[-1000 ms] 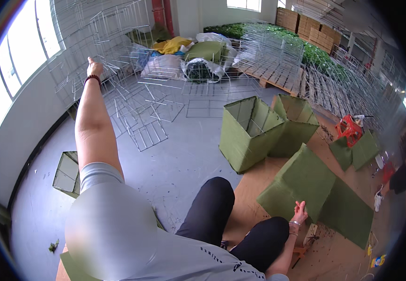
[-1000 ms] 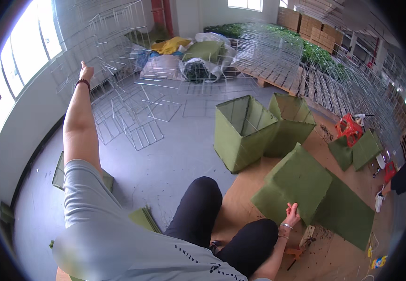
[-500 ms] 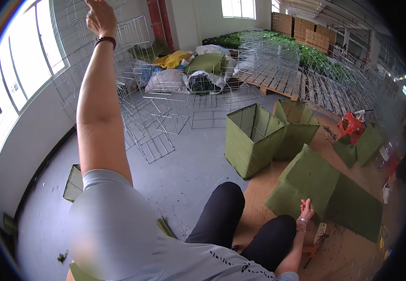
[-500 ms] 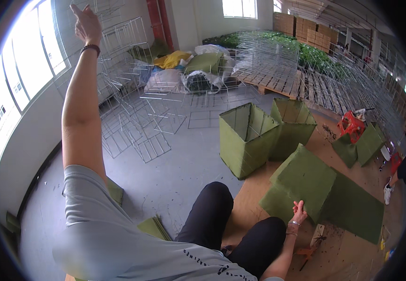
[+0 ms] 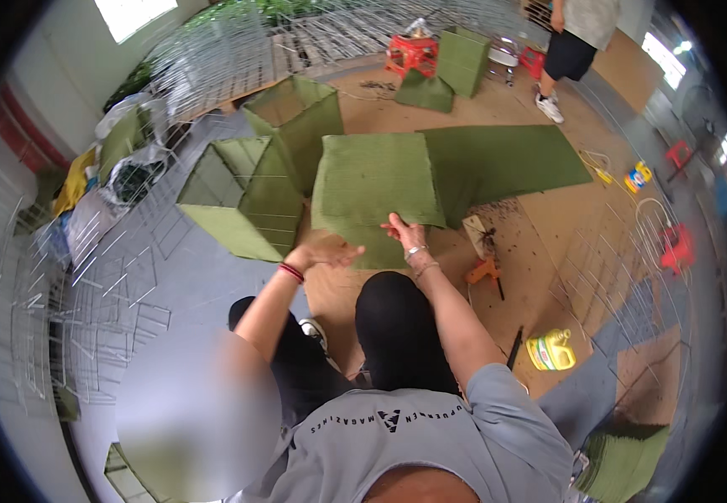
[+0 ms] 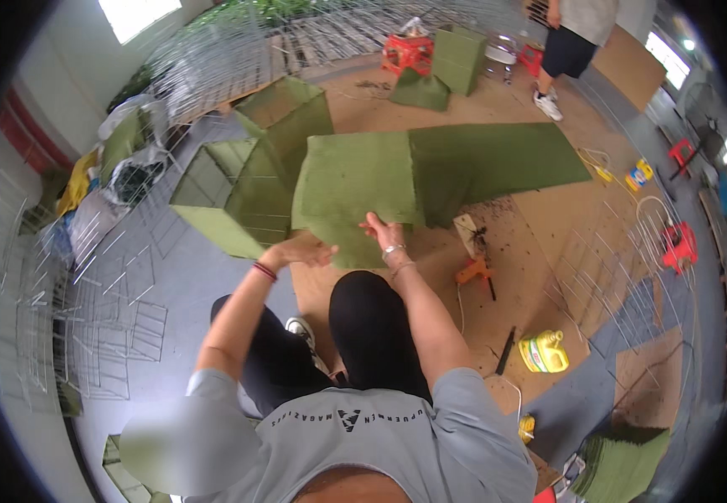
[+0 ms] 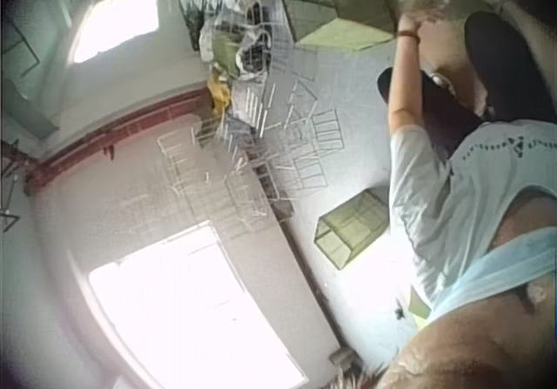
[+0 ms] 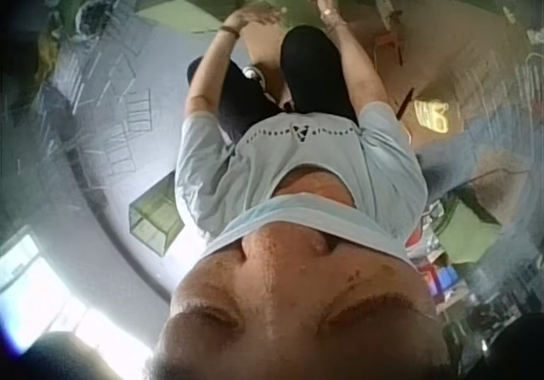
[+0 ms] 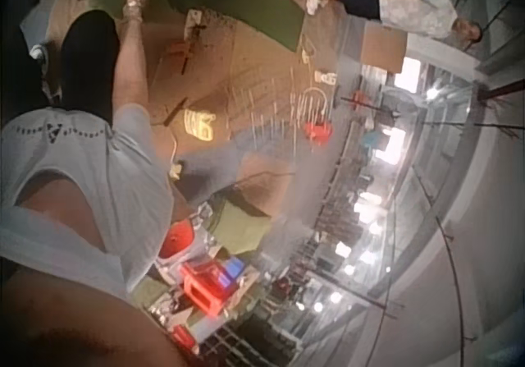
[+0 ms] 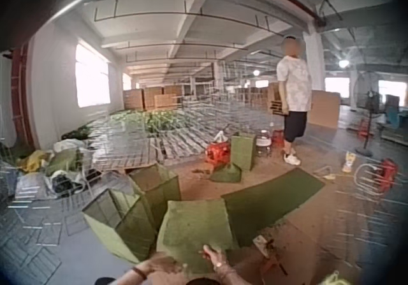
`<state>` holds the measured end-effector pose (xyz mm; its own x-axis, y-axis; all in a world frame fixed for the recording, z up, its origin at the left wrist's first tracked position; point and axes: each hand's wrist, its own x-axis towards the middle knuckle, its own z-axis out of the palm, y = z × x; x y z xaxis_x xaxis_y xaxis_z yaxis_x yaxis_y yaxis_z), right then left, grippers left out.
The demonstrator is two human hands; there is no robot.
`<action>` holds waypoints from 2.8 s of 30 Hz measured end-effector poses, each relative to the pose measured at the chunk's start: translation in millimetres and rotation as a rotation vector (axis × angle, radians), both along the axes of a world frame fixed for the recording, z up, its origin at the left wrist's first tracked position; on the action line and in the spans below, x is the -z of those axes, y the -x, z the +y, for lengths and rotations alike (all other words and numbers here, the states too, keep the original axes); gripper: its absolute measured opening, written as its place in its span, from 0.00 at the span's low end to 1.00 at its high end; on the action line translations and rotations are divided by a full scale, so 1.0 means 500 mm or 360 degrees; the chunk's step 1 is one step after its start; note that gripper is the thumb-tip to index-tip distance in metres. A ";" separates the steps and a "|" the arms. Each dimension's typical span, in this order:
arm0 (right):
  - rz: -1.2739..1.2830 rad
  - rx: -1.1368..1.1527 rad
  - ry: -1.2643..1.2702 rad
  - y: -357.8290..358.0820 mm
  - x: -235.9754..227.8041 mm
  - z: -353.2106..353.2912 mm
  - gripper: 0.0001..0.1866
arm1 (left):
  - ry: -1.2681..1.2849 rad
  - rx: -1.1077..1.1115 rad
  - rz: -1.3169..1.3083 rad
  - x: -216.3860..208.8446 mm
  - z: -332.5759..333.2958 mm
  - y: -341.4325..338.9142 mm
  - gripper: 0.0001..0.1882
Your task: Gluing green fabric panels onto wire storage frames using a hot glue gun.
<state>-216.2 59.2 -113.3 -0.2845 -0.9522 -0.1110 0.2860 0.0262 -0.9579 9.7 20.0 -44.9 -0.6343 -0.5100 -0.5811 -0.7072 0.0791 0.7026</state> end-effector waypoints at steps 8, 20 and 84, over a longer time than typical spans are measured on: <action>-0.0024 0.0120 -0.0001 0.032 0.046 -0.002 0.10 | -0.0711 -0.1845 0.1402 0.107 0.062 0.229 0.22; -0.0047 0.0154 0.0051 0.007 0.035 0.003 0.13 | 0.0058 -0.1981 0.1595 0.136 0.046 0.233 0.14; -0.0154 0.0425 0.0094 0.123 0.073 0.053 0.15 | 0.0020 -0.1637 0.1736 0.152 0.061 0.268 0.16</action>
<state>-277.6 85.5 -149.6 -0.5169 -0.8506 -0.0967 0.3656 -0.1172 -0.9234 -124.3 50.3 -120.9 -0.1120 -0.9916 -0.0641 0.4010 -0.1041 0.9101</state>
